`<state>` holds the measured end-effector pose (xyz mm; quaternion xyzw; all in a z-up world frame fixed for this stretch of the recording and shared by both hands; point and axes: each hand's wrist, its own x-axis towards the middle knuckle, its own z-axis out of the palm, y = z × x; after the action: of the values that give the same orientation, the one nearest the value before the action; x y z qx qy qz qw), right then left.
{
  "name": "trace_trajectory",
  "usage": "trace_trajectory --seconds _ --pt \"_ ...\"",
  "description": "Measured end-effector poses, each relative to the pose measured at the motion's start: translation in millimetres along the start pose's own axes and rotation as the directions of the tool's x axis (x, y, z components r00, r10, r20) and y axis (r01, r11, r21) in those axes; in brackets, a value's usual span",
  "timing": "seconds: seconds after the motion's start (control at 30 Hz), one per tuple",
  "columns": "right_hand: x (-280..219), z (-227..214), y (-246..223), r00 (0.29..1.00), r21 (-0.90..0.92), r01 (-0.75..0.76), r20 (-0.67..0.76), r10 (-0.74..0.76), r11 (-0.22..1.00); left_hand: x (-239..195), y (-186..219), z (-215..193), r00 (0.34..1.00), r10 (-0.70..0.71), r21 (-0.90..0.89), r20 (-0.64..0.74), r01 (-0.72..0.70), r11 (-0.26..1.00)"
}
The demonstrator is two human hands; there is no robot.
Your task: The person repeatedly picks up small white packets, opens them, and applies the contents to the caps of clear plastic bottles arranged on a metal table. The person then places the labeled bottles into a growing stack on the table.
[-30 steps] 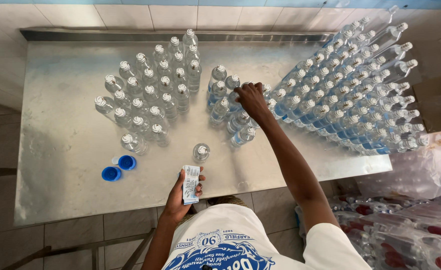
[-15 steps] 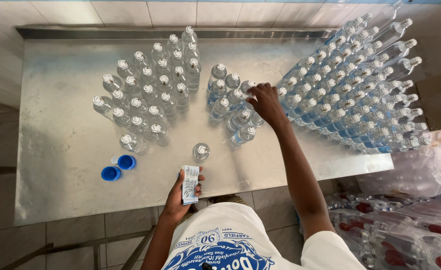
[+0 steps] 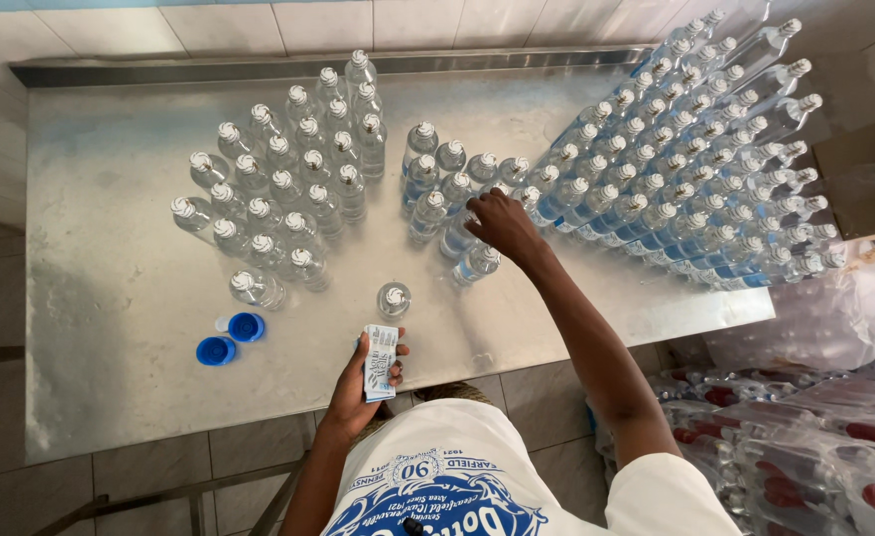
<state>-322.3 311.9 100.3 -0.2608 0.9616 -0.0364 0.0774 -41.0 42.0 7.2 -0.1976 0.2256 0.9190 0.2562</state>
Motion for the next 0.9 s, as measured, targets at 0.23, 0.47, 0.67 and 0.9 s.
trace_trajectory --seconds 0.23,0.47,0.67,0.9 --pt "1.9 5.0 1.7 0.997 -0.043 -0.012 -0.079 0.008 0.999 -3.9 -1.8 1.1 1.0 0.003 -0.003 -0.014 -0.003 1.0" --pt "-26.6 1.5 4.0 0.993 -0.022 -0.023 -0.112 0.02 0.999 -3.3 -1.6 4.7 0.999 -0.004 0.005 -0.032 0.004 1.0" --pt "-75.6 26.2 4.0 0.978 -0.019 -0.114 0.173 0.116 0.993 -3.3 -3.8 7.4 0.999 -0.014 0.004 -0.046 0.014 1.0" --pt "-78.0 33.4 3.4 0.987 0.06 -0.115 0.118 0.107 0.992 0.9 -5.0 5.1 0.999 -0.021 0.015 -0.035 0.022 1.0"
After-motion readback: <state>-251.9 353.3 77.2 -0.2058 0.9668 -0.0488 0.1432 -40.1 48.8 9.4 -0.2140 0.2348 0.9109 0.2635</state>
